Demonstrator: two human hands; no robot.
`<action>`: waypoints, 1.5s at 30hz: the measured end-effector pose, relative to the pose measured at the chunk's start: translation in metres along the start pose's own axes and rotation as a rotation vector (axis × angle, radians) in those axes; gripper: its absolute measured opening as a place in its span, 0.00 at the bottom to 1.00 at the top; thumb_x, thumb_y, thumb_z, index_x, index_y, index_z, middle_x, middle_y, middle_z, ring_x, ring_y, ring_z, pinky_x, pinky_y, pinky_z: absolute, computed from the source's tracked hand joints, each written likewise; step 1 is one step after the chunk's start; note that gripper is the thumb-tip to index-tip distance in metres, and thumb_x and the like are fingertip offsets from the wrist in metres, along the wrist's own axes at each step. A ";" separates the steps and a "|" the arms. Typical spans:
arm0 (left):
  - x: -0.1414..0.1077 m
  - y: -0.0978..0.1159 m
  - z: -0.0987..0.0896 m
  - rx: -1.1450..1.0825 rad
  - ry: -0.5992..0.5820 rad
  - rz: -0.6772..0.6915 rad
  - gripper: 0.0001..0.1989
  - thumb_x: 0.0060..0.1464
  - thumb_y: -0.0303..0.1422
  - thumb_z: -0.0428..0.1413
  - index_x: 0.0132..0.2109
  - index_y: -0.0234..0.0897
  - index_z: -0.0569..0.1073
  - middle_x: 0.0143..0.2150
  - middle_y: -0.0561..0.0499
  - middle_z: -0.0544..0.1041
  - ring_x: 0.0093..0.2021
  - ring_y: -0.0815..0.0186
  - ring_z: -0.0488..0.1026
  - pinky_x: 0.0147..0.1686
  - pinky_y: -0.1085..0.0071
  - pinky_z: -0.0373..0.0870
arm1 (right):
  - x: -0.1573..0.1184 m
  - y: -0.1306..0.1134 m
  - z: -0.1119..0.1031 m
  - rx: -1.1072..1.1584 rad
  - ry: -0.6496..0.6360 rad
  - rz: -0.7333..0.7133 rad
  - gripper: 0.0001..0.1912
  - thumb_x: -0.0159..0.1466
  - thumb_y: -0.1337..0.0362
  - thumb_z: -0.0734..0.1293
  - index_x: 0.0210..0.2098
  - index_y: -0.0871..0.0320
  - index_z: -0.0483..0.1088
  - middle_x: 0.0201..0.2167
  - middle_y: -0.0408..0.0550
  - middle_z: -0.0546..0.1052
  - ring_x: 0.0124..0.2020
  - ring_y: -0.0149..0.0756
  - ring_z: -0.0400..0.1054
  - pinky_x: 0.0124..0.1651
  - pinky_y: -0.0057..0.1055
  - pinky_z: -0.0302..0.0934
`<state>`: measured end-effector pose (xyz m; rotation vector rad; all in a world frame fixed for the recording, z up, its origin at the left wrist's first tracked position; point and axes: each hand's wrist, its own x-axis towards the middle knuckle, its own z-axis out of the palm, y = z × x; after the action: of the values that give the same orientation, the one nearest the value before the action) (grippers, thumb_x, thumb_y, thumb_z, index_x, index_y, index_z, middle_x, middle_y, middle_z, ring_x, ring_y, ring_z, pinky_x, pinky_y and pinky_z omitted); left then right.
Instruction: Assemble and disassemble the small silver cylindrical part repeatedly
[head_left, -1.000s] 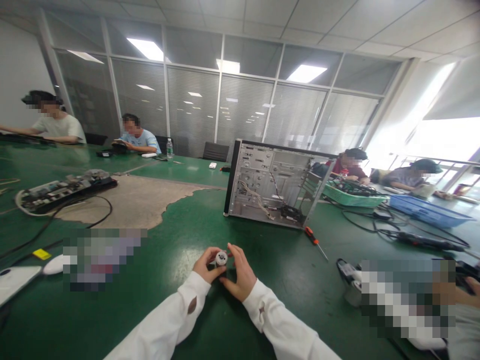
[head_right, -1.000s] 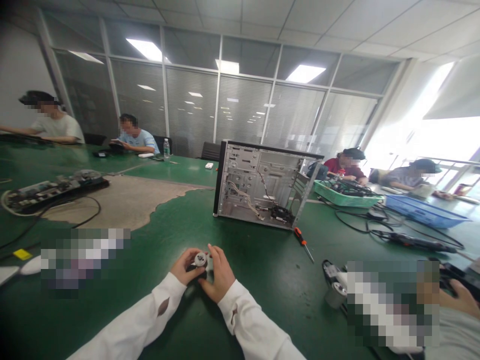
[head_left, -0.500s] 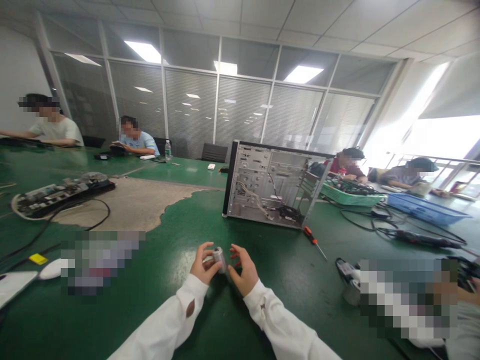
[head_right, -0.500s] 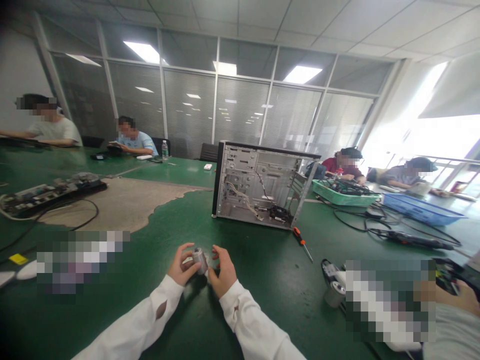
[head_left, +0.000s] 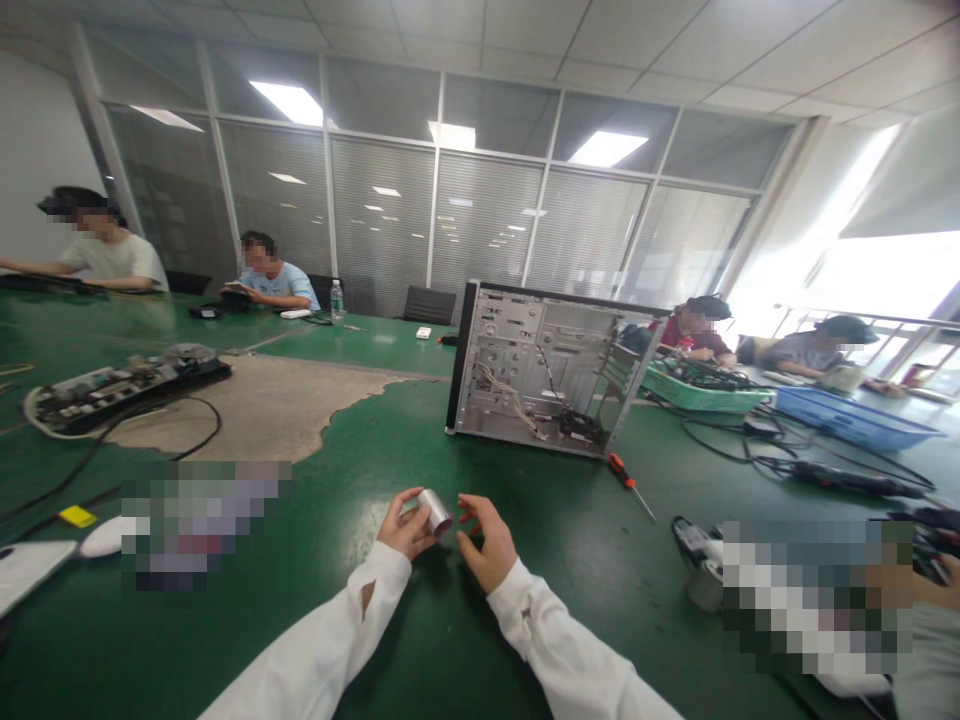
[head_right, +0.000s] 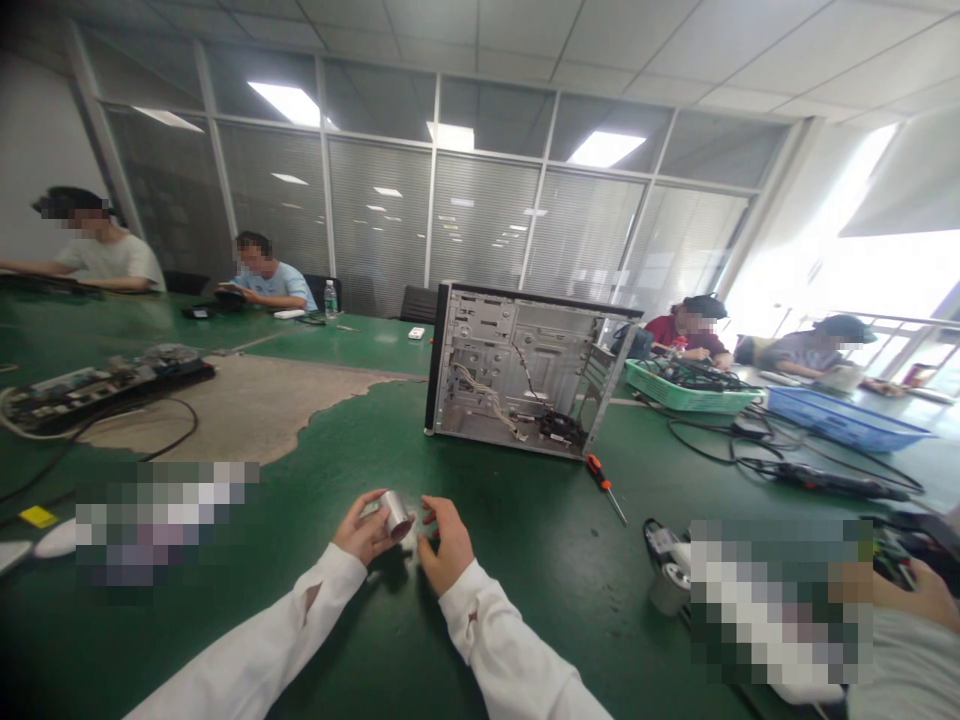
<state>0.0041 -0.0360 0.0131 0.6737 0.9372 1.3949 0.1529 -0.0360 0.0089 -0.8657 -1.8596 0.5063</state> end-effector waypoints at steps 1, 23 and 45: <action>-0.001 0.002 0.000 -0.017 0.002 -0.031 0.23 0.37 0.33 0.60 0.40 0.40 0.58 0.28 0.51 0.73 0.29 0.59 0.74 0.29 0.65 0.69 | 0.000 0.000 0.000 -0.002 -0.004 -0.004 0.26 0.47 0.76 0.58 0.46 0.57 0.56 0.38 0.49 0.64 0.33 0.32 0.63 0.32 0.29 0.62; -0.002 0.007 -0.005 -0.277 -0.155 -0.406 0.18 0.52 0.29 0.46 0.49 0.28 0.55 0.27 0.42 0.74 0.30 0.60 0.74 0.31 0.68 0.70 | 0.001 -0.002 0.001 0.011 -0.054 -0.041 0.25 0.45 0.76 0.59 0.44 0.56 0.59 0.38 0.48 0.64 0.32 0.32 0.62 0.30 0.27 0.62; -0.003 -0.011 -0.005 0.604 -0.286 0.681 0.16 0.47 0.32 0.51 0.44 0.36 0.59 0.39 0.48 0.67 0.41 0.62 0.66 0.44 0.65 0.60 | 0.001 -0.004 -0.001 0.015 -0.074 -0.019 0.25 0.46 0.76 0.59 0.44 0.56 0.59 0.37 0.48 0.64 0.32 0.31 0.62 0.31 0.27 0.61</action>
<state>0.0054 -0.0411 0.0016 1.7247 0.9382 1.5290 0.1520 -0.0383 0.0128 -0.8279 -1.9268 0.5462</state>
